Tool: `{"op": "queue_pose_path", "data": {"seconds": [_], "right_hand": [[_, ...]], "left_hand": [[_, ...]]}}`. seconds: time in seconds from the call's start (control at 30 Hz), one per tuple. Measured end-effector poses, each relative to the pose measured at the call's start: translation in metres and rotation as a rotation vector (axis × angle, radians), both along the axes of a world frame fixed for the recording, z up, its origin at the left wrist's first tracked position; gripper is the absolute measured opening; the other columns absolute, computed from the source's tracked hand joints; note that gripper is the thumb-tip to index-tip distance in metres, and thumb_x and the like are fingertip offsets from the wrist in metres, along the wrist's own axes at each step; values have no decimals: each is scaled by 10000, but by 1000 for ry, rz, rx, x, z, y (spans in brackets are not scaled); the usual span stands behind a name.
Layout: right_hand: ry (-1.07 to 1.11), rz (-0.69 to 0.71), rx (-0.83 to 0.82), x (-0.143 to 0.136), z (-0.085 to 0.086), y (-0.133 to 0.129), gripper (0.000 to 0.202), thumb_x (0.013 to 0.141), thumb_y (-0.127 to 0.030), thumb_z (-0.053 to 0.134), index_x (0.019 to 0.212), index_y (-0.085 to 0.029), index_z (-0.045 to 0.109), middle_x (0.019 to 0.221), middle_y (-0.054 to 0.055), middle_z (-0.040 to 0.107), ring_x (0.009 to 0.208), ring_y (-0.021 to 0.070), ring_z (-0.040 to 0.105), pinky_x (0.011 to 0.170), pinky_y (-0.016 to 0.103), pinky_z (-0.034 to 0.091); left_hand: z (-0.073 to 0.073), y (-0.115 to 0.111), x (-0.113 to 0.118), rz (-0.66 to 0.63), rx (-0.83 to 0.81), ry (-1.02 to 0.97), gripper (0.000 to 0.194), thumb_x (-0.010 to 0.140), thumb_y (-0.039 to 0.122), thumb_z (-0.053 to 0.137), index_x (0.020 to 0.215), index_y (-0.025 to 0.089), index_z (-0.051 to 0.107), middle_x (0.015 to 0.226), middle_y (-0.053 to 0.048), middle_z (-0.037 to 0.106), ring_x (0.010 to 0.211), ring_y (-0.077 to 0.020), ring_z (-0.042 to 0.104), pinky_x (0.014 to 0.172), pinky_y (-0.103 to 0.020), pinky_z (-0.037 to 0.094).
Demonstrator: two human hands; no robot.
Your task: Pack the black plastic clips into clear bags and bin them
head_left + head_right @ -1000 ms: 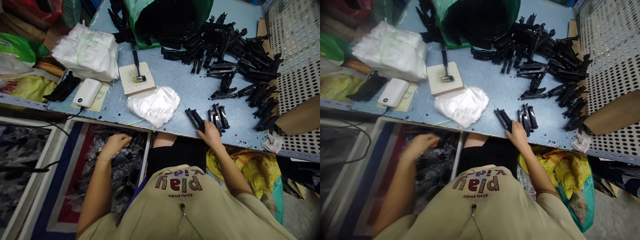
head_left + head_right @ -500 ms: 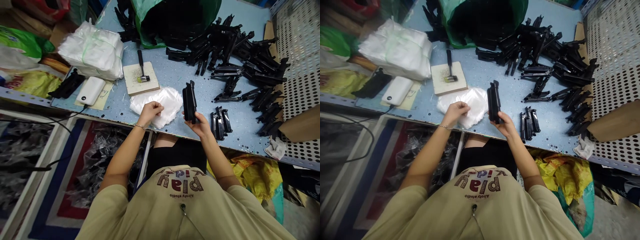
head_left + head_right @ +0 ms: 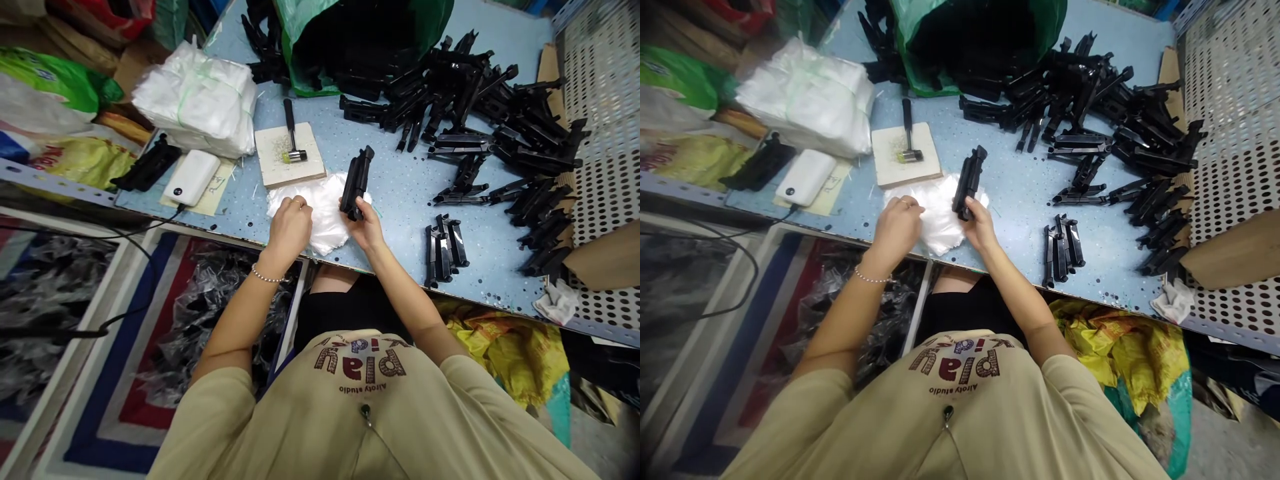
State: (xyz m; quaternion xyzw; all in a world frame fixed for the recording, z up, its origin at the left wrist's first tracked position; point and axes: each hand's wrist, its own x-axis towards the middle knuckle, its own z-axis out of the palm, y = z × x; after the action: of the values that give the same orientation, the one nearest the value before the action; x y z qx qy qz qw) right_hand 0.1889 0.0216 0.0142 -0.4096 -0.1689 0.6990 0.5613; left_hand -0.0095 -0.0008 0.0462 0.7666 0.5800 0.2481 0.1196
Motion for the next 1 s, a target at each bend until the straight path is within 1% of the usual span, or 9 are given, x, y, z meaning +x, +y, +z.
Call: {"op": "queue_pose_path", "data": {"seconds": [0.1,0.23,0.33,0.47,0.57,0.63,0.8,0.9,1.0], "right_hand": [[-47,32,44,3,3,-4,321,741,-473,824,911,-215,735,913,21,799,1039,203,741,972,325,582],[-43,39,52,5,10,-2,312,741,-465,820,900,-212,734,896,28,802,998,209,750,979,337,590],[-31,87,47,16,20,-11,326,771,-481,799,935,-210,721,920,40,794,988,209,744,960,349,607],[78,382,-8,55,24,-53,500,818,-590,711,1109,-183,699,962,71,775,853,194,706,677,290,630],[237,679,-134,77,12,-84,588,824,-617,669,1174,-144,661,887,80,742,739,163,655,474,193,525],[334,770,-228,77,1,-92,593,847,-603,631,1201,-128,646,873,79,725,703,146,625,448,171,503],[262,612,-211,46,-8,-73,541,869,-615,620,1125,-144,693,903,75,718,760,150,624,574,200,579],[-102,432,-7,29,4,-69,406,856,-544,716,1062,-195,709,942,47,720,881,189,666,756,288,637],[-521,378,232,22,17,-85,513,808,-446,818,1245,-211,685,1182,69,701,1130,252,661,1033,439,596]], "left_hand": [[-10,7,-4,-24,-76,74,262,859,86,532,920,189,765,1050,-136,699,912,-294,649,850,-477,579],[-17,7,-3,-74,-58,48,304,839,69,527,950,197,779,1220,-135,716,1072,-321,664,977,-501,574],[-13,2,-1,-66,-28,-42,430,846,62,518,1180,193,756,1352,-133,695,1162,-318,667,1046,-489,569],[-5,0,1,-95,-49,-153,529,881,75,537,1376,197,677,1487,-112,629,1178,-241,692,1086,-392,567],[-2,1,1,-111,-92,-193,523,899,72,536,1398,165,662,1506,-128,613,1099,-200,712,1065,-374,584],[1,-4,3,-144,-89,-225,534,915,61,522,1420,175,649,1508,-131,611,1092,-192,713,1058,-376,592],[14,-45,21,-393,2,-310,599,979,57,480,1547,240,543,1515,-130,597,1373,-248,616,1175,-460,542],[11,-67,35,-496,12,-335,712,985,51,473,1652,285,391,1553,-144,547,1450,-262,557,1216,-464,510],[0,-69,46,-519,-10,-320,779,956,86,555,1680,267,333,1570,-175,505,1461,-297,542,1199,-480,526]]}}
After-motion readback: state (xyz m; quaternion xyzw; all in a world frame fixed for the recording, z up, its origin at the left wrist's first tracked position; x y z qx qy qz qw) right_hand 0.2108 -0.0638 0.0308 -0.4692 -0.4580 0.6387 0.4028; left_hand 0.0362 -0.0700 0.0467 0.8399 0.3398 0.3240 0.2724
